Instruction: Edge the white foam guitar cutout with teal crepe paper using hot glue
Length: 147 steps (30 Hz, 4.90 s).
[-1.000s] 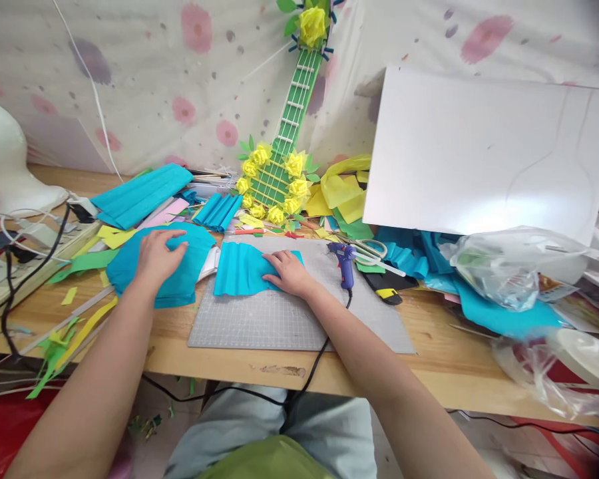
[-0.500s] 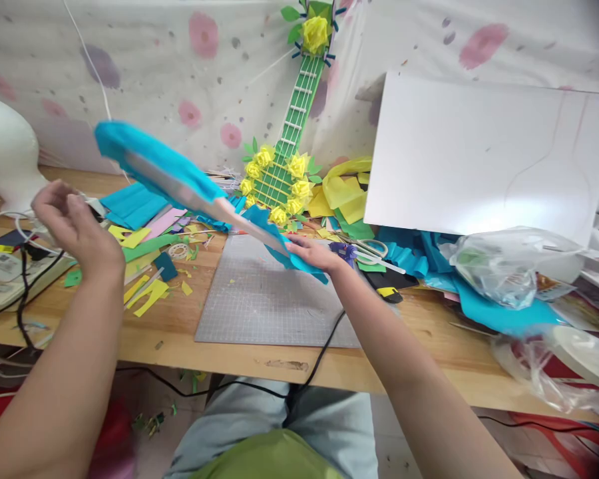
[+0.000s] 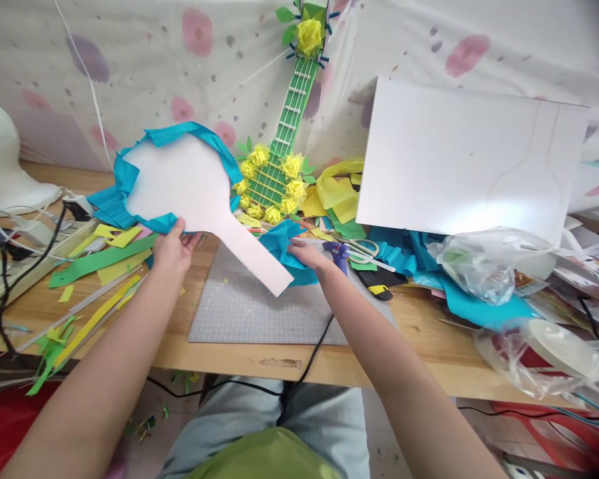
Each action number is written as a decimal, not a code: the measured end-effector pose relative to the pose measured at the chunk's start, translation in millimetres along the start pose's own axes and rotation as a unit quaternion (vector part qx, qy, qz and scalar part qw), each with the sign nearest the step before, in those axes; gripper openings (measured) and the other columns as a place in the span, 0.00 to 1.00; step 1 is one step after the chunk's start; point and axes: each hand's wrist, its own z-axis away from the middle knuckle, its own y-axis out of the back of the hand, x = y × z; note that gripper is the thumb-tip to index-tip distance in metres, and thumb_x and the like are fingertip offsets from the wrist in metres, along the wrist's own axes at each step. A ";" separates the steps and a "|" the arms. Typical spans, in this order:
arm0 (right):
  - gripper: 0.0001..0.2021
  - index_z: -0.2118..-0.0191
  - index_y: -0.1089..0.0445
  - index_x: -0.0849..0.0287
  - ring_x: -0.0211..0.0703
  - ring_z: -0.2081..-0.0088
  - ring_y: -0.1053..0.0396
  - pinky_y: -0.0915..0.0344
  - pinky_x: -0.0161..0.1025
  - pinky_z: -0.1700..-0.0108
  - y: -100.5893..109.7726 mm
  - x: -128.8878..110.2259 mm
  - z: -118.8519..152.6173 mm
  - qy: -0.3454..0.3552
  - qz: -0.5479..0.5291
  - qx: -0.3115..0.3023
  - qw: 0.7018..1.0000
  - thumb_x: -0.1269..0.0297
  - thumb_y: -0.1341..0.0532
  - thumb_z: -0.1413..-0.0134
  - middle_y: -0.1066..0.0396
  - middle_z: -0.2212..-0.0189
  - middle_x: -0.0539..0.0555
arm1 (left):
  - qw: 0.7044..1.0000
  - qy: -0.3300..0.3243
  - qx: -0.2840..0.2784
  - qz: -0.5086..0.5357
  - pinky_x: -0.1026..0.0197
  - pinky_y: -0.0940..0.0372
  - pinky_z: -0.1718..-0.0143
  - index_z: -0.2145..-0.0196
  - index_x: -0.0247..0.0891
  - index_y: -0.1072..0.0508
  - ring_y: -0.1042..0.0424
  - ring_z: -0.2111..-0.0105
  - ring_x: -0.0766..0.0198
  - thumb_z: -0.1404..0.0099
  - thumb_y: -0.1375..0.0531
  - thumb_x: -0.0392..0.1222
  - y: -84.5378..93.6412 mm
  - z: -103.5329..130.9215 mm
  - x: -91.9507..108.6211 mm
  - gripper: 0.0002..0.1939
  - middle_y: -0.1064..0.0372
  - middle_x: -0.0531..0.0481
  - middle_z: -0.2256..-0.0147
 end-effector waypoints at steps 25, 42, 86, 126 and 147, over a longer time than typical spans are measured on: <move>0.15 0.58 0.28 0.56 0.46 0.63 0.29 0.33 0.46 0.60 110.0 -71.5 24.7 0.027 0.164 -0.028 0.986 0.55 0.42 0.48 0.27 0.62 0.56 | 0.988 0.014 0.054 -0.142 0.61 0.30 0.74 0.67 0.37 0.35 0.32 0.74 0.68 0.49 0.38 0.36 24.8 15.6 -49.5 0.11 0.33 0.50 0.67; 0.16 0.55 0.30 0.62 0.51 0.58 0.31 0.38 0.39 0.63 107.9 79.6 44.0 -0.212 0.461 0.009 0.861 0.69 0.49 0.46 0.29 0.57 0.64 | 0.997 -0.061 -0.001 -0.036 0.56 0.27 0.66 0.59 0.40 0.35 0.29 0.60 0.60 0.48 0.38 0.35 44.8 17.2 -64.0 0.17 0.34 0.46 0.55; 0.19 0.56 0.38 0.61 0.52 0.52 0.39 0.45 0.45 0.51 -47.3 -12.3 -9.3 0.042 0.239 0.036 0.969 0.60 0.40 0.54 0.33 0.55 0.61 | 0.838 -0.164 -0.189 -0.485 0.58 0.36 0.70 0.68 0.37 0.33 0.28 0.67 0.58 0.46 0.42 0.43 -17.9 11.2 57.1 0.08 0.29 0.46 0.67; 0.25 0.51 0.39 0.57 0.46 0.55 0.33 0.38 0.39 0.57 -22.0 -9.2 -6.8 -0.007 0.078 -0.019 0.997 0.49 0.40 0.52 0.32 0.52 0.56 | 0.660 -0.242 -0.354 -0.616 0.60 0.39 0.57 0.68 0.41 0.23 0.31 0.62 0.57 0.51 0.39 0.46 -5.4 -34.6 -23.9 0.12 0.27 0.50 0.66; 0.20 0.56 0.39 0.59 0.49 0.61 0.33 0.41 0.40 0.64 -20.4 -30.0 -2.5 0.013 0.215 0.077 0.973 0.48 0.48 0.47 0.30 0.60 0.59 | 0.668 -0.220 -0.363 -0.611 0.62 0.39 0.60 0.69 0.39 0.24 0.32 0.64 0.59 0.49 0.43 0.46 3.2 -47.5 -12.3 0.13 0.27 0.50 0.65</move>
